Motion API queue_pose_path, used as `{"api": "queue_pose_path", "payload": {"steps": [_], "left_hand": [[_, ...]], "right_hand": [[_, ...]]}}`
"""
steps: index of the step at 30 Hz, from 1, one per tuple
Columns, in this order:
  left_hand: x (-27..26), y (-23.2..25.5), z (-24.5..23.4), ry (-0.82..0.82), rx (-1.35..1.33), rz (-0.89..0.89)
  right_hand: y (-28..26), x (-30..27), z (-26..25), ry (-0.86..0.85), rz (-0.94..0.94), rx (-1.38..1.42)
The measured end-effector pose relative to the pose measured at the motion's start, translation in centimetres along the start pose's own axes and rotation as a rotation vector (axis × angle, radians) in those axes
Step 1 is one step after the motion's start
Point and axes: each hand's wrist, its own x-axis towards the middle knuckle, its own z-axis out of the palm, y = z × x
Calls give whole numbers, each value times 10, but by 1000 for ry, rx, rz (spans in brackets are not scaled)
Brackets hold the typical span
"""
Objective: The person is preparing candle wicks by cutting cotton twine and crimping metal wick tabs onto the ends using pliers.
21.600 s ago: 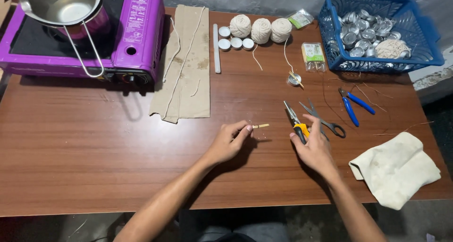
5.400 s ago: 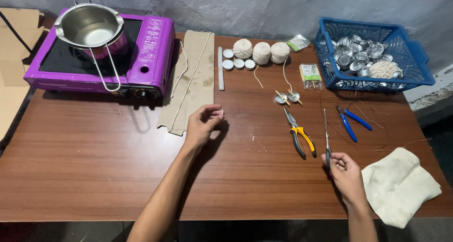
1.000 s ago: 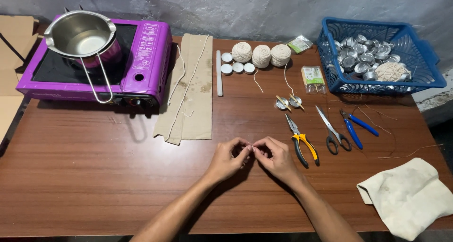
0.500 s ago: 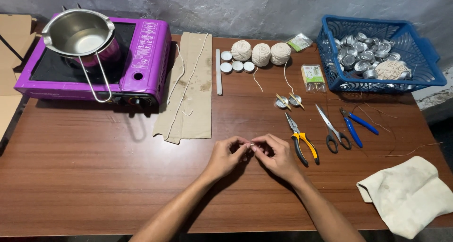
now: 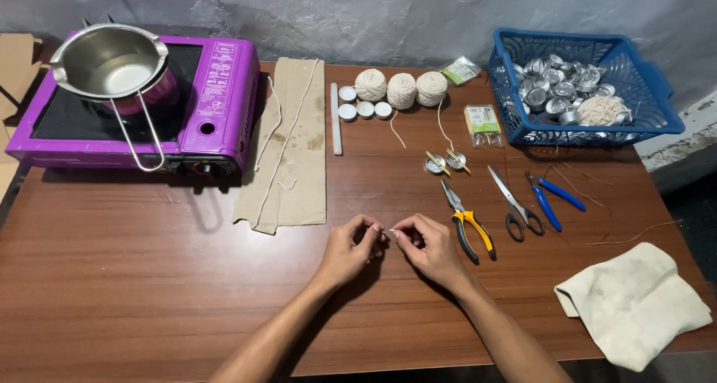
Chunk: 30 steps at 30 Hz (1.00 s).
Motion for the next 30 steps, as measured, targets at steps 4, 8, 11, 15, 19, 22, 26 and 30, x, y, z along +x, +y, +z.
{"api": "queue_pose_path", "payload": {"steps": [4, 8, 11, 15, 19, 22, 26, 30], "left_hand": [[-1, 0, 0, -35, 129, 70], [-1, 0, -1, -39, 171, 105], [2, -7, -2, -9, 169, 101], [3, -15, -3, 37, 160, 99], [5, -19, -1, 36, 175, 119], [4, -18, 0, 46, 188, 137], [5, -16, -2, 44, 222, 162], [4, -16, -1, 43, 237, 166]], "right_hand": [[1, -1, 4, 7, 3, 5], [1, -1, 4, -15, -21, -16], [-5, 7, -15, 56, 2, -98], [31, 26, -73, 285, 125, -336], [112, 50, -127, 311, 217, -564], [148, 69, -139, 204, 331, -733], [175, 90, -135, 77, 591, -753], [190, 94, -129, 55, 659, -801]]}}
